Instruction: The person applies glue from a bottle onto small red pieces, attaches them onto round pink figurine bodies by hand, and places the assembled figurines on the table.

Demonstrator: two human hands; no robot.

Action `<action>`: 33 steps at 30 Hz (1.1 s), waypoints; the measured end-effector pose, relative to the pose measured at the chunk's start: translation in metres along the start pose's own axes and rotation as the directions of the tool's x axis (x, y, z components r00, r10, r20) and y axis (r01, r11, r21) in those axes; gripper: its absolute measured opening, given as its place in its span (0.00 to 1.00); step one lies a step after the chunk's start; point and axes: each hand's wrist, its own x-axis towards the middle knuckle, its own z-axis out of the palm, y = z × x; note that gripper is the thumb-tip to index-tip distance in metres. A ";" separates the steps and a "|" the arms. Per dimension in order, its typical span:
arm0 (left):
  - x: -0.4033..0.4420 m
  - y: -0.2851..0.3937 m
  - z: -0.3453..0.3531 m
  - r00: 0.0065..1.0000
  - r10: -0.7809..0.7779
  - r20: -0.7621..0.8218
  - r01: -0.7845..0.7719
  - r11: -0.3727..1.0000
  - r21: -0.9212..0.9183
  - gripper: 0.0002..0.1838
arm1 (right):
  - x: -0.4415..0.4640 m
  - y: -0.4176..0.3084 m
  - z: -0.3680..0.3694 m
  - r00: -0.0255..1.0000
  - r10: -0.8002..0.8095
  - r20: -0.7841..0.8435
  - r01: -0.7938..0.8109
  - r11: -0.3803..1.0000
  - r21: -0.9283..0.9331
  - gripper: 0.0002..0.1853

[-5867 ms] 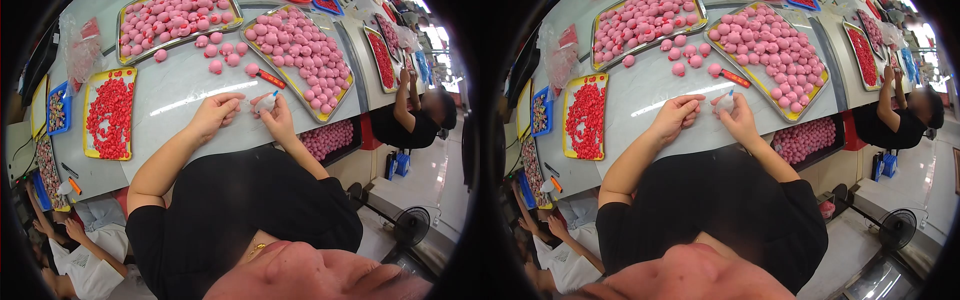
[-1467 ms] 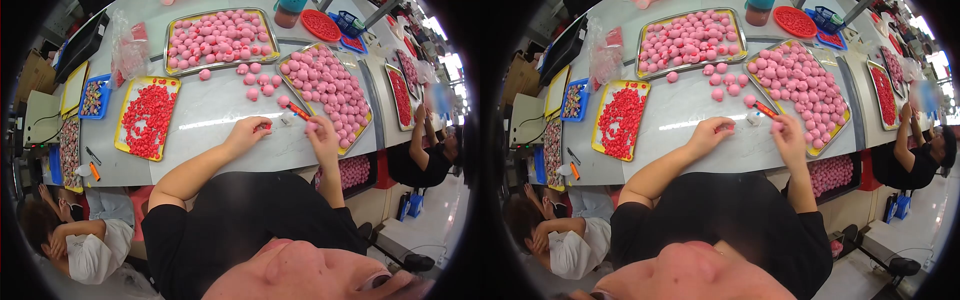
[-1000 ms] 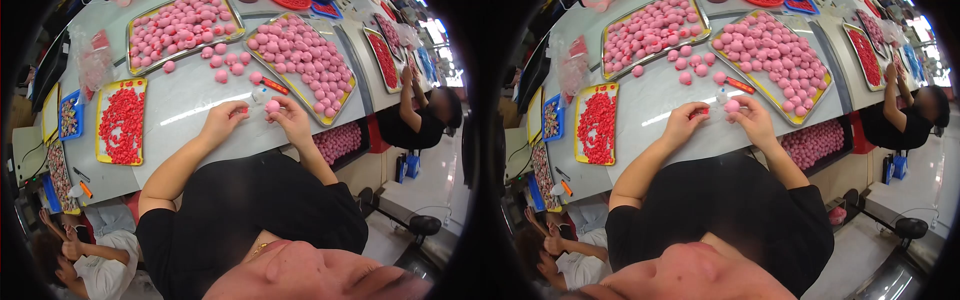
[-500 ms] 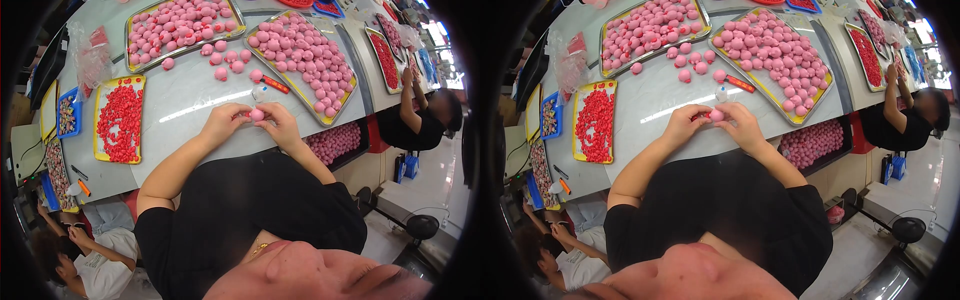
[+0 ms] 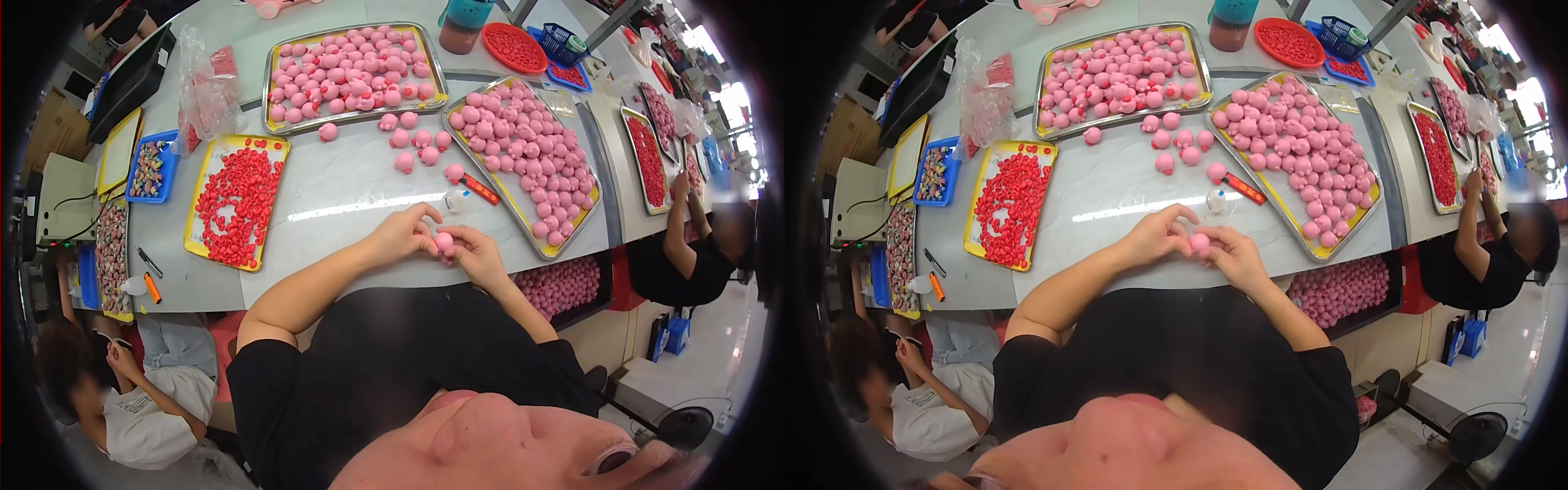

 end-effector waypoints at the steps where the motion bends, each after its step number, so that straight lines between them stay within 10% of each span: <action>1: -0.001 0.002 0.001 1.000 0.002 -0.004 -0.002 1.000 0.001 0.22 | -0.001 0.003 -0.001 0.999 -0.021 0.029 0.021 1.000 0.000 0.16; 25: 0.003 0.010 -0.008 0.997 0.012 0.077 -0.017 0.997 0.071 0.23 | 0.002 0.002 0.013 0.993 -0.103 -0.064 0.103 0.995 -0.006 0.17; 33: 0.001 0.000 -0.002 0.960 0.249 -0.124 -0.208 0.938 0.277 0.14 | 0.010 -0.002 0.014 0.888 -0.451 -0.086 0.447 0.892 -0.065 0.20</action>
